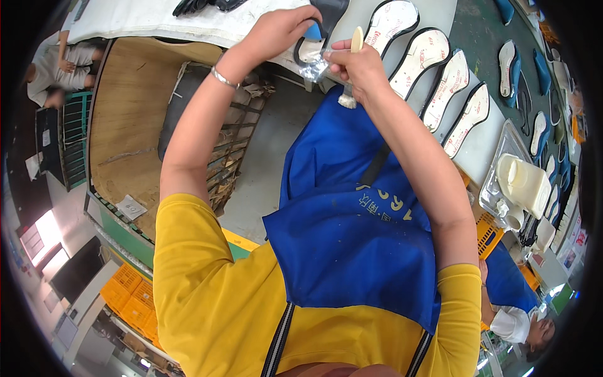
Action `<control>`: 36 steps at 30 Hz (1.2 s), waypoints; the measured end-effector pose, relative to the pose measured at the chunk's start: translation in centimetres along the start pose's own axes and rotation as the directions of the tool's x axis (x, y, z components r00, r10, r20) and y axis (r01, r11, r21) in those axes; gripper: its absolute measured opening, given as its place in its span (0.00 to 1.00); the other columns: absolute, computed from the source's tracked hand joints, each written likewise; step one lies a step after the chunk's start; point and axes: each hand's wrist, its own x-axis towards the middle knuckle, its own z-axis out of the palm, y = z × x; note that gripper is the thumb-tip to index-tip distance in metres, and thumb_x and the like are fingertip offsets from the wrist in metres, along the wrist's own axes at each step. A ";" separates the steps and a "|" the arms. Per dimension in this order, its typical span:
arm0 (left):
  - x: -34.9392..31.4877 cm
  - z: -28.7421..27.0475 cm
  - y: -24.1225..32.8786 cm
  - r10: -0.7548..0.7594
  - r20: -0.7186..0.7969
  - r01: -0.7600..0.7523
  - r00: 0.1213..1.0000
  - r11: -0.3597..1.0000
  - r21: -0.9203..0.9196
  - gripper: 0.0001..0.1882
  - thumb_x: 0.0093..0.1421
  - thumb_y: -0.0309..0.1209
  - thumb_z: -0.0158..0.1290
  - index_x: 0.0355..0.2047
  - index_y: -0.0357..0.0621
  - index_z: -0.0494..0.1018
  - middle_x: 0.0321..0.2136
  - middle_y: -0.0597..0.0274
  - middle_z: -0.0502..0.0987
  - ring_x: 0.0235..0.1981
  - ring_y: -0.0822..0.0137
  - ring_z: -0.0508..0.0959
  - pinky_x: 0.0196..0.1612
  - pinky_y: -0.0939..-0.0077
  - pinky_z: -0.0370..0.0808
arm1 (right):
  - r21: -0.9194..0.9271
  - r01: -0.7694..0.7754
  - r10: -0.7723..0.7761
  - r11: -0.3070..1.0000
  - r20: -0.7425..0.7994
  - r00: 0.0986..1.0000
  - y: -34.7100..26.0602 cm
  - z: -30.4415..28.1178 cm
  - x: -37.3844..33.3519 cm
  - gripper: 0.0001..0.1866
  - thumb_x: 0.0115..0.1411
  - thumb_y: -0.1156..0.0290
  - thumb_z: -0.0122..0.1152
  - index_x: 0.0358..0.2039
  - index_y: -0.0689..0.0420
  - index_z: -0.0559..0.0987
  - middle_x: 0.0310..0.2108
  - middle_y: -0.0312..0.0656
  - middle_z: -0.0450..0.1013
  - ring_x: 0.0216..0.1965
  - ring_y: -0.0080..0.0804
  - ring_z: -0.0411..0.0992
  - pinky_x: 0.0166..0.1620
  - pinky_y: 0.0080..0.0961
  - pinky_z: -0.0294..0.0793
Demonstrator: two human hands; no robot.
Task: Applying glue to the inner soles of shoes using a brush in a manufacturing setting.
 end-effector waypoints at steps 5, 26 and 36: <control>2.4 -2.0 0.5 0.108 0.038 -0.105 0.993 0.991 -0.086 0.06 0.60 0.28 0.48 0.36 0.42 0.72 0.29 0.47 0.76 0.34 0.46 0.77 0.37 0.59 0.72 | -0.030 0.029 -0.033 0.999 -0.117 0.993 0.3 1.9 1.5 0.14 0.48 0.84 0.65 0.34 0.65 0.71 0.24 0.42 0.72 0.19 0.26 0.72 0.23 0.21 0.71; -4.5 2.3 -1.2 0.051 -0.527 -0.128 0.848 0.986 -0.111 0.05 0.53 0.25 0.54 0.31 0.42 0.76 0.30 0.54 0.75 0.36 0.53 0.74 0.40 0.65 0.70 | -0.053 0.117 -0.128 0.992 -0.431 0.893 1.4 3.5 3.4 0.08 0.52 0.85 0.56 0.33 0.64 0.70 0.25 0.45 0.72 0.19 0.34 0.76 0.20 0.27 0.70; -2.8 4.1 -1.5 -0.150 -0.476 0.213 0.867 0.974 0.082 0.07 0.45 0.31 0.58 0.25 0.46 0.74 0.26 0.56 0.75 0.35 0.52 0.73 0.40 0.58 0.68 | -0.175 0.150 -0.205 0.973 -0.359 0.911 1.7 3.1 3.9 0.05 0.55 0.82 0.56 0.33 0.63 0.73 0.24 0.42 0.73 0.19 0.27 0.74 0.19 0.19 0.66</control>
